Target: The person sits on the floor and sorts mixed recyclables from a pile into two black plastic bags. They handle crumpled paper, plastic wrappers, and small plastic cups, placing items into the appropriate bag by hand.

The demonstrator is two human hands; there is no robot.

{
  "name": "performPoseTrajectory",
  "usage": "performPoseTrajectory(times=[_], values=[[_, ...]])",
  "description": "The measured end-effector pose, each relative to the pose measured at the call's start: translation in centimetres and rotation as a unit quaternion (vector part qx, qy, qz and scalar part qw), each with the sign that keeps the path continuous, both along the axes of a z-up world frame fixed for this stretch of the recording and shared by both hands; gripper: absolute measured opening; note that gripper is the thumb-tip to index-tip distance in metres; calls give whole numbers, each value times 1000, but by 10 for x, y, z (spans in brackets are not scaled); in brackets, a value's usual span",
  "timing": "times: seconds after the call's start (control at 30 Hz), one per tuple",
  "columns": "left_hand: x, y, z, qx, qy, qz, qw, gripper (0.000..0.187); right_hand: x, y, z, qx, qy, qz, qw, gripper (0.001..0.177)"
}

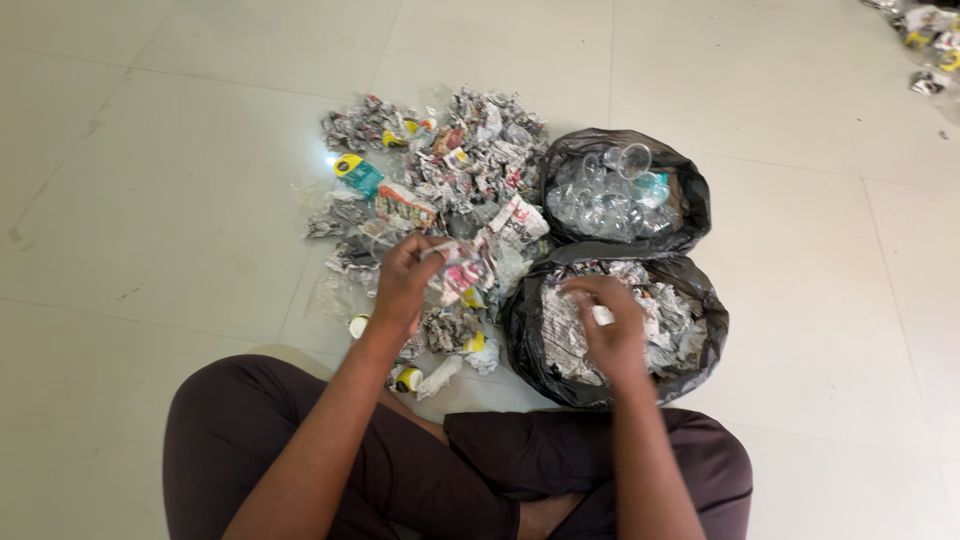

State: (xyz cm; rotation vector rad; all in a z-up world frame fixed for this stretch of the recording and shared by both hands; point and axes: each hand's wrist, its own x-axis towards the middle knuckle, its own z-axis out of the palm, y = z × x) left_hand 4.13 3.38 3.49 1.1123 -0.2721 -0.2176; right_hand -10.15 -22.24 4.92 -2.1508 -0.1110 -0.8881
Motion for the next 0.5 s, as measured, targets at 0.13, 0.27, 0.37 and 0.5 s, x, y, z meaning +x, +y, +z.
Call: performPoseTrajectory(times=[0.13,0.27,0.37,0.5], values=[[-20,-16,-11,60,-15,-51,997,20,-4,60,14,-73,-18,23,997,17],[-29,-19,-10,131,-53,-85,986,24,0,75,18,20,39,27,999,17],[-32,-22,-5,96,-41,-109,989,23,1,68,11,82,66,31,994,19],[-37,-23,5,88,-8,-159,983,27,3,59,4,73,57,-10,996,18]])
